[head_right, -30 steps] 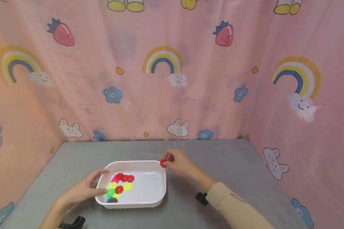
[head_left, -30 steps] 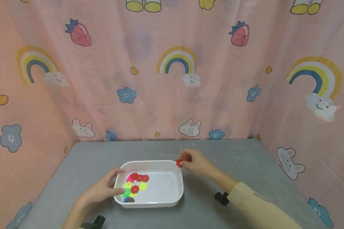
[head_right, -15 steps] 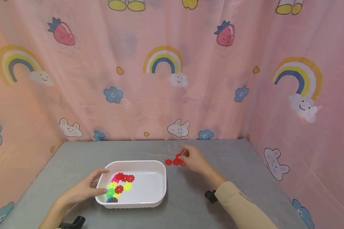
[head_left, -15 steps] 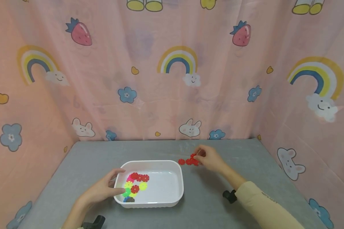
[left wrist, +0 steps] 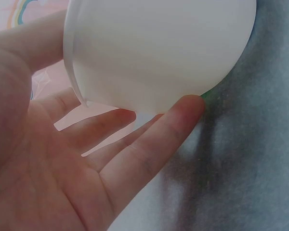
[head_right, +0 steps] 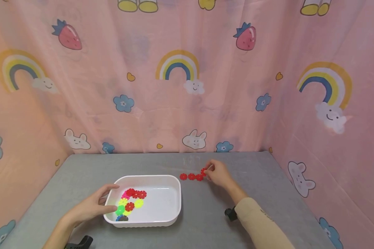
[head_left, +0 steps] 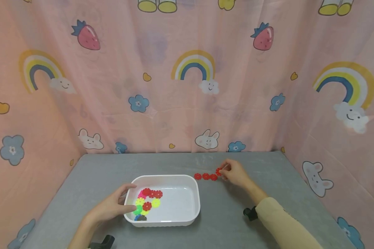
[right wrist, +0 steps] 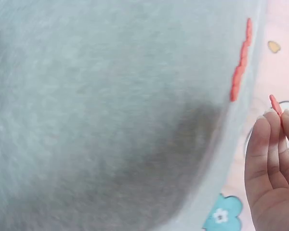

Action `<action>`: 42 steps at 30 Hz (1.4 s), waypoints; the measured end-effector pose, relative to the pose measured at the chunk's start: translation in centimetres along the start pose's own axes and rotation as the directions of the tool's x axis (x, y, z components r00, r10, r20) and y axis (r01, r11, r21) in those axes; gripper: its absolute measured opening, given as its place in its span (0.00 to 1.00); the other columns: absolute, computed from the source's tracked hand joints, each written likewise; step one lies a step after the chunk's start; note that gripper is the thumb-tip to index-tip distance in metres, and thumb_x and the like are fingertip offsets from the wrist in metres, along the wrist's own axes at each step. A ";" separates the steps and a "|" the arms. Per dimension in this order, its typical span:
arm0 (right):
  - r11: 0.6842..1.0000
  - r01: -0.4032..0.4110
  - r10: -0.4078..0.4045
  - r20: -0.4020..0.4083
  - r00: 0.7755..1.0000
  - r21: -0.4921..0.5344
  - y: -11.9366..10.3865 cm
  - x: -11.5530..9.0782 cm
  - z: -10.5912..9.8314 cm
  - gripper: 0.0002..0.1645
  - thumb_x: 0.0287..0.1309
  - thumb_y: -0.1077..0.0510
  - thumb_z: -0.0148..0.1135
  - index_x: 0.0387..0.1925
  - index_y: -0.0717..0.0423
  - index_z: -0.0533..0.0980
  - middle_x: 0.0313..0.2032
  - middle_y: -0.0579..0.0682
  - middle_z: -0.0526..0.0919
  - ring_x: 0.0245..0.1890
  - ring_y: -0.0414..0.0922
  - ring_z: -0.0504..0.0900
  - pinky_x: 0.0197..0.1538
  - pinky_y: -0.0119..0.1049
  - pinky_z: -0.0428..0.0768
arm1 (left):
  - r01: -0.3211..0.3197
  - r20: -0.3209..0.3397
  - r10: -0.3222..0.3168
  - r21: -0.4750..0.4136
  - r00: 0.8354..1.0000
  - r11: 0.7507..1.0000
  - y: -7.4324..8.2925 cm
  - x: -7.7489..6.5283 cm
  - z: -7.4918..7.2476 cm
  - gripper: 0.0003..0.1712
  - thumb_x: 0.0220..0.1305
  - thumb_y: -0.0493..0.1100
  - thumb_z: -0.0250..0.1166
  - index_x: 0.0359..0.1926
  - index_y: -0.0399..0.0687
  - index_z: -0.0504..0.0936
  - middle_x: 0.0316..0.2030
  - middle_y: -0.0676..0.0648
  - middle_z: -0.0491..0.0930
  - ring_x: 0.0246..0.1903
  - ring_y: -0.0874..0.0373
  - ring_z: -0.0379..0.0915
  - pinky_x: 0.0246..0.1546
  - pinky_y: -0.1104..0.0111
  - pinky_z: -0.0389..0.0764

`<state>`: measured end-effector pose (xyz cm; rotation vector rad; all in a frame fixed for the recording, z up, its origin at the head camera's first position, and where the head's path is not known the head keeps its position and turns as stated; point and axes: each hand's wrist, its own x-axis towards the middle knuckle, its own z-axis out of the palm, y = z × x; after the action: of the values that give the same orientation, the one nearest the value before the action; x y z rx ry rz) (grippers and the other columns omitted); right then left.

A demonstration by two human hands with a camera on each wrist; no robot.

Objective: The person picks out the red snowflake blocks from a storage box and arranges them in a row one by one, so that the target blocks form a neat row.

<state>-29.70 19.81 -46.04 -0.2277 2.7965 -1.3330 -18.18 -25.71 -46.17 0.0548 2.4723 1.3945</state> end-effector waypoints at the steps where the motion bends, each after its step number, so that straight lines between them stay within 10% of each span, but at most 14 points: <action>1: 1.000 -0.003 0.003 0.001 1.000 0.000 0.2 0.1 0.0 0.05 0.66 0.66 0.65 0.41 0.63 0.77 0.27 0.53 0.81 0.24 0.46 0.80 0.28 0.36 0.82 | 0.000 -0.001 0.000 0.003 1.000 1.000 0.0 0.0 0.0 0.49 0.52 0.51 0.79 0.71 0.50 0.64 0.75 0.34 0.56 0.71 0.27 0.55 0.57 0.40 0.76; 25: 0.993 -0.081 0.081 -0.003 0.997 -0.089 2.3 0.7 1.0 0.05 0.64 0.65 0.66 0.39 0.64 0.77 0.27 0.52 0.81 0.23 0.43 0.80 0.27 0.37 0.84 | -0.017 -0.001 0.017 0.001 1.000 1.000 -0.1 -0.1 0.0 0.49 0.54 0.50 0.79 0.72 0.50 0.64 0.76 0.34 0.55 0.72 0.27 0.53 0.60 0.38 0.72; 42: 0.996 0.040 -0.043 -0.037 0.998 -0.086 -2.2 0.1 -0.7 0.12 0.69 0.59 0.63 0.46 0.64 0.80 0.35 0.54 0.83 0.28 0.45 0.81 0.32 0.36 0.84 | -0.025 -0.006 0.025 0.010 1.000 1.000 -0.2 -0.1 -0.1 0.49 0.53 0.51 0.79 0.71 0.50 0.64 0.76 0.34 0.54 0.72 0.26 0.53 0.60 0.38 0.72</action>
<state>-29.60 18.95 -43.91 -0.2663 2.9001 -1.2405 -18.11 -25.89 -46.29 0.0845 2.4919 1.3943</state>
